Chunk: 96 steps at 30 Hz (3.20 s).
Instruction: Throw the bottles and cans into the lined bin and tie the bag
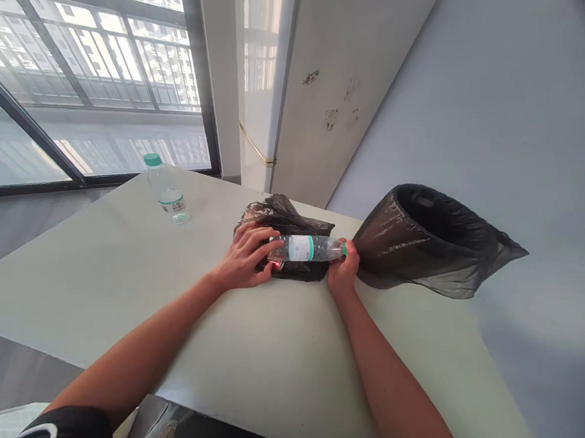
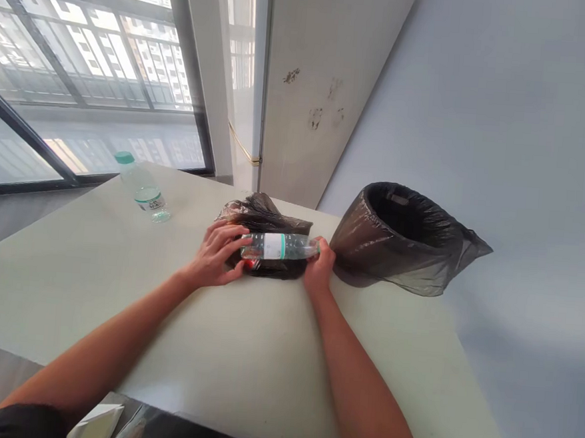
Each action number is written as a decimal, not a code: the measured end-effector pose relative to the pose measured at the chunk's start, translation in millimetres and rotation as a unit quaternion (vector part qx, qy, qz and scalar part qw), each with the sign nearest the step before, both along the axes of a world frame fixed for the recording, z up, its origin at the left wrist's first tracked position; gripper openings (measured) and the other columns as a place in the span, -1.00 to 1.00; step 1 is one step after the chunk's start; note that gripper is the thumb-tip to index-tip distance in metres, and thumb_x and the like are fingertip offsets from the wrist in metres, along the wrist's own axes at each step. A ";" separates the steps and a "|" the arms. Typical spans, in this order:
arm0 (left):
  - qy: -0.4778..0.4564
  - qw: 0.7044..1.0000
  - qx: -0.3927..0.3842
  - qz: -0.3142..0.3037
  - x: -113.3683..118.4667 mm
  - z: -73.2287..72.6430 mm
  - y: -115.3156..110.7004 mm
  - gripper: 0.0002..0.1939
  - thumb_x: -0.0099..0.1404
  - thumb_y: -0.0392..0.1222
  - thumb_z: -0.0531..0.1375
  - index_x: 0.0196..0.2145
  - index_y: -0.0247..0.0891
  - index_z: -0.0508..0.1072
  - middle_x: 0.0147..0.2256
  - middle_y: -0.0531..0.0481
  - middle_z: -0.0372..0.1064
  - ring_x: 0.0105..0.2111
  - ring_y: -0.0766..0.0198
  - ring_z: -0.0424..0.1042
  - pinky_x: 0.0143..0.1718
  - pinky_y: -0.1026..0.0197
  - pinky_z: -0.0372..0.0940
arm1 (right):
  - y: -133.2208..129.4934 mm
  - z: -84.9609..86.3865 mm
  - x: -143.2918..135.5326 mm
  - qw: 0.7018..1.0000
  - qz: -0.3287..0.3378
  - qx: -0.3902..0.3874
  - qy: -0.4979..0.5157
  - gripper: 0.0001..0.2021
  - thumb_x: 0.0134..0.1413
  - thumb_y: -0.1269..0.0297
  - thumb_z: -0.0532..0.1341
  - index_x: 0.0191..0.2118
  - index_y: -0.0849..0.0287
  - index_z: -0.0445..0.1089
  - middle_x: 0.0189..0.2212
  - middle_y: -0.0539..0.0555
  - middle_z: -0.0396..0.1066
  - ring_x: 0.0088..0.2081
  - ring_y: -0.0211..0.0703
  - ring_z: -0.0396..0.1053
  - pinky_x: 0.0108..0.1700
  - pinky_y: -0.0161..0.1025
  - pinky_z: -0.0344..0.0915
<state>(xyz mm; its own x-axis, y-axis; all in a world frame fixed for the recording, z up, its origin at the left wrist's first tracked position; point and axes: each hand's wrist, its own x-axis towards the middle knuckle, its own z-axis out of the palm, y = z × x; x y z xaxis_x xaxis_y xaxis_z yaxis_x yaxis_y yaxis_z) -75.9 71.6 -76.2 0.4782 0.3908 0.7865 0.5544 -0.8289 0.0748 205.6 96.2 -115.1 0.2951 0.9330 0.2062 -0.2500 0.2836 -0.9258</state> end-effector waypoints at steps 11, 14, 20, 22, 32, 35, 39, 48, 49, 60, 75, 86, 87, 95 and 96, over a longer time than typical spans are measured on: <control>0.019 0.986 -0.077 0.145 8.7 5.9 -8.9 -0.39 0.44 -0.03 0.29 0.39 -0.03 0.33 0.20 -0.18 0.49 0.12 -0.17 0.41 0.25 -0.26 0.15 | -2.1 0.1 -5.9 0.982 0.184 0.041 -0.025 -0.32 0.01 -0.54 0.25 -0.48 0.08 0.25 -0.43 0.01 0.11 -0.45 -0.19 0.08 -0.45 -0.20 0.10; -0.048 0.978 -0.012 0.203 -15.3 13.5 -2.8 -0.34 0.40 0.03 0.34 0.37 -0.11 0.31 0.16 -0.25 0.49 0.07 -0.15 0.43 0.19 -0.21 0.23 | -3.6 5.0 -7.3 0.974 0.218 0.058 -0.031 -0.31 -0.03 -0.57 0.27 -0.35 0.08 0.45 -0.32 0.05 0.21 -0.40 -0.17 0.14 -0.39 -0.17 0.16; -0.293 0.859 -0.023 0.419 -103.1 51.2 2.7 -0.33 0.27 0.10 0.40 0.20 -0.25 0.32 0.10 -0.27 0.44 0.06 -0.08 0.47 0.08 -0.07 0.39 | -3.8 8.0 -7.5 0.968 0.240 0.064 -0.028 -0.42 0.20 -0.41 0.22 -0.36 0.08 0.51 -0.33 0.06 0.22 -0.39 -0.17 0.16 -0.34 -0.15 0.19; -0.328 0.809 -0.129 0.471 -132.7 54.8 -6.4 -0.34 0.23 0.11 0.41 0.15 -0.22 0.33 0.07 -0.20 0.48 -0.02 -0.02 0.53 0.03 -0.03 0.43 | -2.5 5.3 -7.2 0.966 0.249 0.060 -0.027 -0.44 0.22 -0.37 0.24 -0.35 0.09 0.54 -0.33 0.06 0.25 -0.39 -0.17 0.17 -0.33 -0.15 0.18; -0.317 0.696 -0.298 0.572 -205.9 -4.3 -47.9 -0.23 0.01 0.05 0.50 0.07 -0.20 0.27 0.06 -0.26 0.53 0.01 -0.14 0.59 0.07 -0.11 0.45 | -1.3 -2.7 -5.6 0.967 0.244 0.054 -0.059 -0.52 0.25 -0.22 0.30 -0.41 0.12 0.58 -0.16 0.18 0.53 -0.25 -0.08 0.30 -0.24 -0.13 0.23; -0.317 0.700 -0.300 0.566 -210.8 -8.1 -45.4 -0.22 0.02 0.06 0.49 0.08 -0.18 0.25 0.08 -0.27 0.52 0.01 -0.13 0.60 0.06 -0.09 0.46 | -1.4 -3.2 -5.9 0.963 0.255 0.050 -0.071 -0.54 0.26 -0.20 0.30 -0.40 0.12 0.60 -0.13 0.16 0.52 -0.27 -0.10 0.29 -0.23 -0.13 0.24; -0.316 0.698 -0.299 0.569 -212.2 -9.3 -43.7 -0.26 0.05 0.05 0.48 0.07 -0.15 0.24 0.09 -0.26 0.53 0.07 -0.14 0.58 0.10 -0.10 0.44 | -2.2 -0.5 -7.9 0.962 0.253 0.037 -0.093 -0.50 0.21 -0.25 0.32 -0.43 0.12 0.59 -0.18 0.16 0.53 -0.29 -0.09 0.29 -0.25 -0.13 0.24; -0.302 0.704 -0.307 0.565 -201.4 -7.3 -41.4 -0.21 0.10 0.04 0.47 0.16 -0.18 0.22 0.13 -0.28 0.49 0.13 -0.18 0.53 0.17 -0.16 0.39 | -4.3 5.2 -9.5 0.956 0.270 0.043 -0.106 -0.53 0.27 -0.19 0.30 -0.42 0.13 0.59 -0.23 0.14 0.59 -0.29 -0.10 0.34 -0.25 -0.16 0.21; -0.300 0.709 -0.278 0.574 -198.5 -5.7 -43.2 -0.12 0.07 0.06 0.49 0.21 -0.22 0.18 0.18 -0.34 0.44 0.19 -0.22 0.47 0.23 -0.21 0.34 | -3.9 4.4 -9.2 0.956 0.270 0.044 -0.109 -0.53 0.28 -0.18 0.29 -0.41 0.13 0.59 -0.22 0.14 0.59 -0.29 -0.10 0.35 -0.25 -0.16 0.21; -0.098 0.966 -0.050 0.236 -42.7 50.6 -42.4 -0.86 0.49 -0.20 0.18 -0.03 -0.15 0.48 -0.04 -0.17 0.49 0.04 0.01 0.48 0.15 -0.11 0.36 | -6.4 -2.9 -8.7 0.949 0.216 0.084 -0.216 -0.73 0.28 0.05 0.36 -0.35 0.11 0.63 -0.27 0.09 0.61 -0.21 -0.05 0.49 -0.10 -0.11 0.35; 0.205 0.929 -0.276 0.134 11.8 16.0 -16.2 -0.43 0.17 -0.31 0.38 0.14 -0.21 0.43 -0.03 -0.24 0.52 -0.01 -0.19 0.51 0.01 -0.16 0.34 | 9.0 -16.8 -16.2 0.921 0.233 0.076 -0.302 -0.86 0.16 0.24 0.34 -0.24 0.12 0.66 -0.16 0.09 0.68 -0.25 -0.08 0.53 -0.22 -0.19 0.35; -0.500 0.741 -0.405 -0.194 -15.1 34.0 -12.6 -0.30 0.17 0.23 0.49 0.14 -0.11 0.43 -0.03 -0.10 0.54 -0.01 -0.04 0.62 -0.02 0.04 0.53 | 10.4 -18.0 -13.5 0.893 0.231 0.041 -0.384 -0.85 0.14 0.31 0.30 -0.24 0.14 0.66 -0.29 0.06 0.63 -0.44 -0.21 0.27 -0.33 -0.24 0.20; -0.542 0.700 -0.425 -0.189 -20.9 34.7 -10.4 -0.31 0.19 0.32 0.45 0.10 -0.13 0.46 -0.09 -0.09 0.55 -0.10 -0.01 0.64 -0.11 0.07 0.56 | 9.9 -17.2 -13.3 0.892 0.232 0.041 -0.385 -0.85 0.15 0.30 0.30 -0.24 0.13 0.66 -0.29 0.06 0.63 -0.44 -0.20 0.27 -0.32 -0.23 0.20; -0.684 0.506 -0.515 -0.105 -64.6 27.6 9.6 -0.45 0.35 0.28 0.23 -0.02 -0.28 0.47 -0.21 -0.13 0.56 -0.37 0.15 0.60 -0.41 0.17 0.51 | 7.1 -14.6 -11.7 0.901 0.251 0.006 -0.355 -0.79 0.16 0.17 0.30 -0.23 0.16 0.65 -0.37 0.06 0.58 -0.46 -0.20 0.29 -0.35 -0.23 0.20; -0.677 0.513 -0.518 -0.095 -67.8 25.0 11.6 -0.48 0.31 0.23 0.25 -0.03 -0.28 0.47 -0.21 -0.13 0.55 -0.33 0.12 0.61 -0.36 0.14 0.52 | 7.0 -14.6 -11.6 0.901 0.253 0.003 -0.353 -0.78 0.16 0.16 0.30 -0.23 0.16 0.64 -0.38 0.06 0.57 -0.48 -0.21 0.29 -0.37 -0.23 0.20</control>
<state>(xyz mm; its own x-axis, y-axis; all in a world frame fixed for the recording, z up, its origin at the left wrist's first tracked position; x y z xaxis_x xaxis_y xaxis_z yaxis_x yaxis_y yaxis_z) -143.6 83.2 -51.3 -0.1266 0.9825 -0.1363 -0.6715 0.0162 0.7408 193.9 103.3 -129.7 -0.3748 0.9094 0.1806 0.3018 0.3038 -0.9037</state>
